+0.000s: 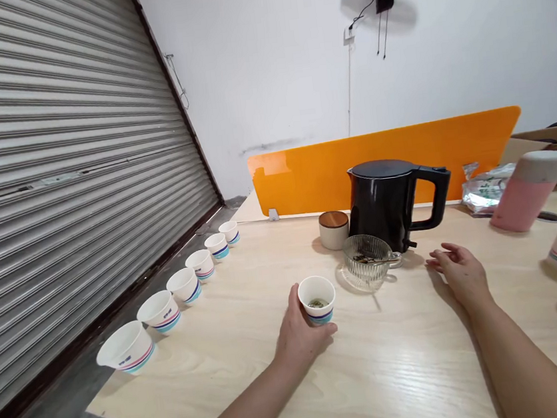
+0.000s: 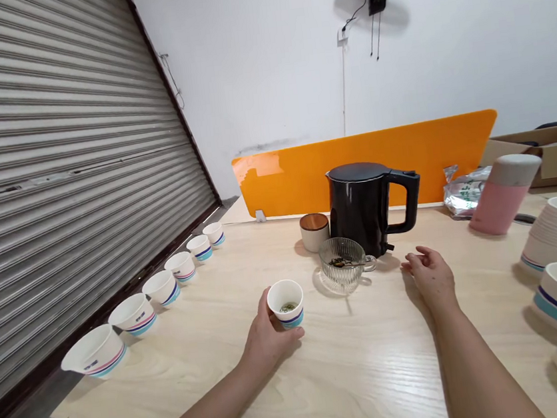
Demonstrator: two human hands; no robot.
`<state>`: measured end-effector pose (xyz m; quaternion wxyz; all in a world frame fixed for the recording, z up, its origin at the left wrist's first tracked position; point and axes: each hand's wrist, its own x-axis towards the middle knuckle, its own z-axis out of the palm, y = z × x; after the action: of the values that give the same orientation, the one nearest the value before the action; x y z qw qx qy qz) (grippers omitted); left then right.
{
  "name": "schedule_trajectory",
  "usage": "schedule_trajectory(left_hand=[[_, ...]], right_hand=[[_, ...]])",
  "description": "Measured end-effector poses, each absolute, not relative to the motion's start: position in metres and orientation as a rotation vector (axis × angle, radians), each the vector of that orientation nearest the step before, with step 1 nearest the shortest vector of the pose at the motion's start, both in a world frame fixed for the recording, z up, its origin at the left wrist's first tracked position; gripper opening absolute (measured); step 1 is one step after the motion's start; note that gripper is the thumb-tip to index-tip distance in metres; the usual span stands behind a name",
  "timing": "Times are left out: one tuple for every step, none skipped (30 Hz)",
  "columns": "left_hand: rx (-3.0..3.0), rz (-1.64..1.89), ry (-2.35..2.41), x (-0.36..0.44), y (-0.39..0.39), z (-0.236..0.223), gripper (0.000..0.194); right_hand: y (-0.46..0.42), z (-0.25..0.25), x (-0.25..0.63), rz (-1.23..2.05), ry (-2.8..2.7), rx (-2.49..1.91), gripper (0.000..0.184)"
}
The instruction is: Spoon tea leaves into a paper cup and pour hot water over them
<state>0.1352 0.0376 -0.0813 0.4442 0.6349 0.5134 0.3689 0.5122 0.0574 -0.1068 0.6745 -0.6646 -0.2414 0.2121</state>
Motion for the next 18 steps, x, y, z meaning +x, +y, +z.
schedule_trajectory(left_hand=[[1.581,0.918,1.274,0.136,0.036,-0.079,0.088],[1.589,0.921,1.29,0.138,0.035,-0.077,0.077],[1.605,0.919,1.307,0.139,0.033,-0.074,0.069],[1.614,0.915,1.327,0.14,0.032,-0.072,0.062],[1.617,0.91,1.342,0.141,0.031,-0.07,0.058],[1.618,0.907,1.34,0.141,0.032,-0.07,0.055],[1.622,0.906,1.327,0.14,0.035,-0.07,0.054],[1.626,0.91,1.325,0.139,0.04,-0.07,0.053],[1.63,0.914,1.34,0.136,0.048,-0.071,0.053],[1.638,0.919,1.373,0.132,0.057,-0.072,0.052],[1.636,0.924,1.435,0.127,0.067,-0.073,0.051],[1.633,0.93,1.479,0.121,0.079,-0.074,0.05],[1.641,0.949,1.517,0.114,0.092,-0.074,0.05],[1.654,0.965,1.551,0.107,0.104,-0.074,0.05],[1.67,0.98,1.585,0.1,0.116,-0.074,0.049],[1.681,0.99,1.622,0.093,0.127,-0.073,0.048],[1.688,1.0,1.66,0.087,0.137,-0.072,0.047],[1.695,1.008,1.697,0.082,0.147,-0.071,0.047]], right_hand=[[0.058,-0.107,0.512,0.484,-0.538,-1.497,0.043],[0.058,-0.106,0.512,0.492,-0.533,-1.5,0.043],[0.058,-0.105,0.512,0.501,-0.532,-1.502,0.042],[0.058,-0.104,0.511,0.508,-0.532,-1.503,0.042],[0.058,-0.103,0.511,0.514,-0.531,-1.505,0.041],[0.058,-0.101,0.51,0.519,-0.531,-1.506,0.04],[0.057,-0.1,0.509,0.521,-0.53,-1.509,0.04],[0.057,-0.099,0.508,0.524,-0.528,-1.514,0.04],[0.056,-0.099,0.508,0.526,-0.526,-1.52,0.041],[0.056,-0.099,0.508,0.528,-0.527,-1.525,0.042],[0.056,-0.098,0.508,0.532,-0.529,-1.53,0.042],[0.055,-0.099,0.509,0.534,-0.533,-1.535,0.042],[0.055,-0.099,0.51,0.537,-0.537,-1.542,0.042],[0.056,-0.099,0.511,0.535,-0.541,-1.551,0.042],[0.057,-0.1,0.512,0.534,-0.547,-1.559,0.042],[0.058,-0.101,0.513,0.53,-0.552,-1.568,0.042],[0.059,-0.102,0.514,0.522,-0.56,-1.575,0.042],[0.061,-0.104,0.515,0.502,-0.57,-1.581,0.042]])
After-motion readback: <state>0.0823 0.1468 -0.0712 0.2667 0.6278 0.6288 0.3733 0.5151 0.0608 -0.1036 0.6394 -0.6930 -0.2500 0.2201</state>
